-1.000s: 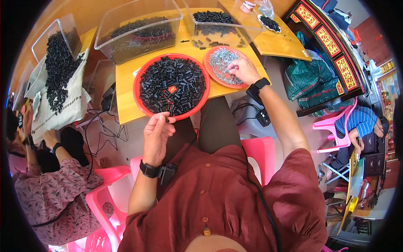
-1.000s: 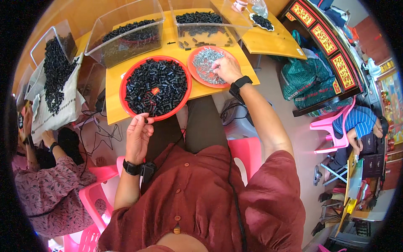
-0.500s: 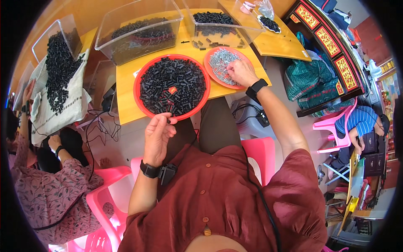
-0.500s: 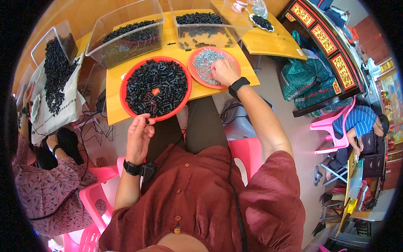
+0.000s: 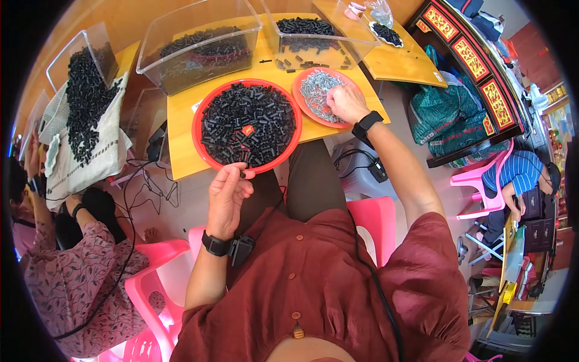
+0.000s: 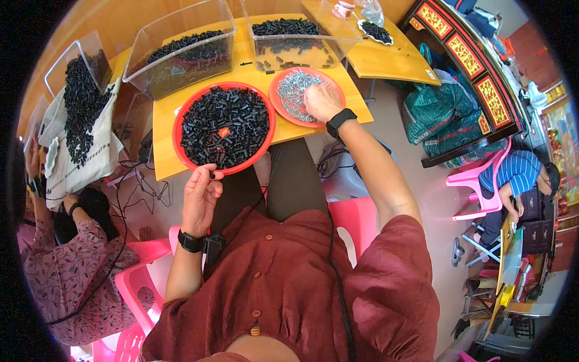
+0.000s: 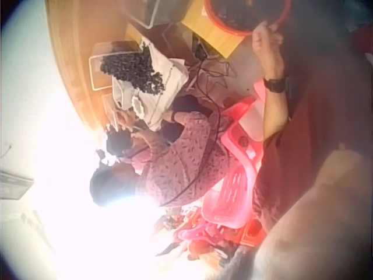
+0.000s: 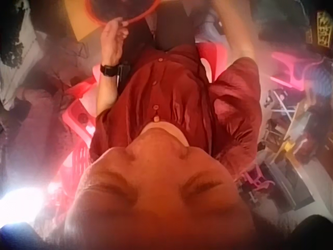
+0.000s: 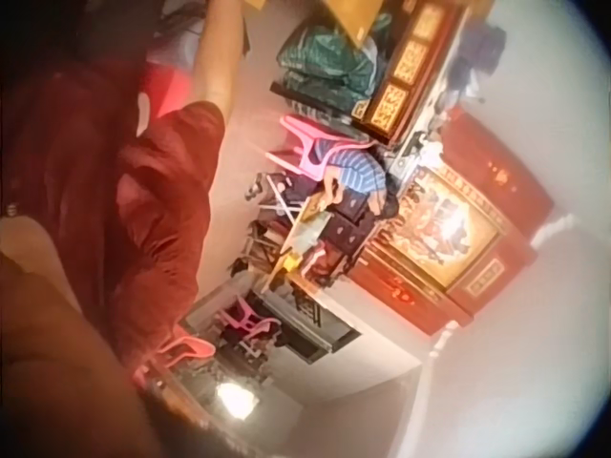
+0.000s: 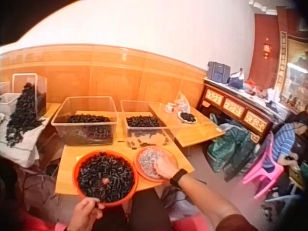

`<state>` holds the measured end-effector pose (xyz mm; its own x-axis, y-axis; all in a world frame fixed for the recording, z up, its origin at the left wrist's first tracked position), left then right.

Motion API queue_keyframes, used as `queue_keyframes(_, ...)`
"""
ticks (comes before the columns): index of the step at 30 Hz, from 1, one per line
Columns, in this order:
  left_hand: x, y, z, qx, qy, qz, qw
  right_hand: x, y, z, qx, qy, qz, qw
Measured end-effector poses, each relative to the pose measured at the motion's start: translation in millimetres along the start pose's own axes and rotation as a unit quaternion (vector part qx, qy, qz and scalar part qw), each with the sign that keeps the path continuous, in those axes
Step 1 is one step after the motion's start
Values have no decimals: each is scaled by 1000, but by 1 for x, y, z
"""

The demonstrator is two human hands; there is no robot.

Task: Assembling small plastic parts and metal rings by hand.

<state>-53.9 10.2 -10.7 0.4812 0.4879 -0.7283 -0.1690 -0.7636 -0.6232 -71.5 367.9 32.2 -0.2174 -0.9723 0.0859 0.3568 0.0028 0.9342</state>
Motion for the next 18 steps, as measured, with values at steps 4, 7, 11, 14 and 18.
queue_keyframes(4, -1, 1, 0, 0, 0, 0, 1000, -7, -1, -3, -57, -16, 17, 998)
queue_keyframes(7, -2, 3, -1, -5, 3, -1, 1000, -2, 14, -3, -108, 14, 134, 985)
queue_keyframes(11, 0, 3, -1, -2, -13, 21, 1000, 20, 32, -13, -30, -114, 314, 942)
queue_keyframes(14, 2, 2, 1, 28, 16, -10, 999, 52, 43, -27, 8, -145, 392, 909)
queue_keyframes(18, 0, -6, -3, 38, 32, -17, 999, 125, 58, -54, 91, -114, 511, 847)
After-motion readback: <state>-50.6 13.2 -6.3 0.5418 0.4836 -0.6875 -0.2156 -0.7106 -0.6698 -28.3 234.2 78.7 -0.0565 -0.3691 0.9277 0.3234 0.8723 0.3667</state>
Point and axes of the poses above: each hand's wrist, its own z-axis towards the middle knuckle, its own y-axis out of the back of the hand, x = y × z, the point moved 4 cm from there along z, towards the middle knuckle, and after that the axes turned 14 degrees about -x, right-handed, at the moved point
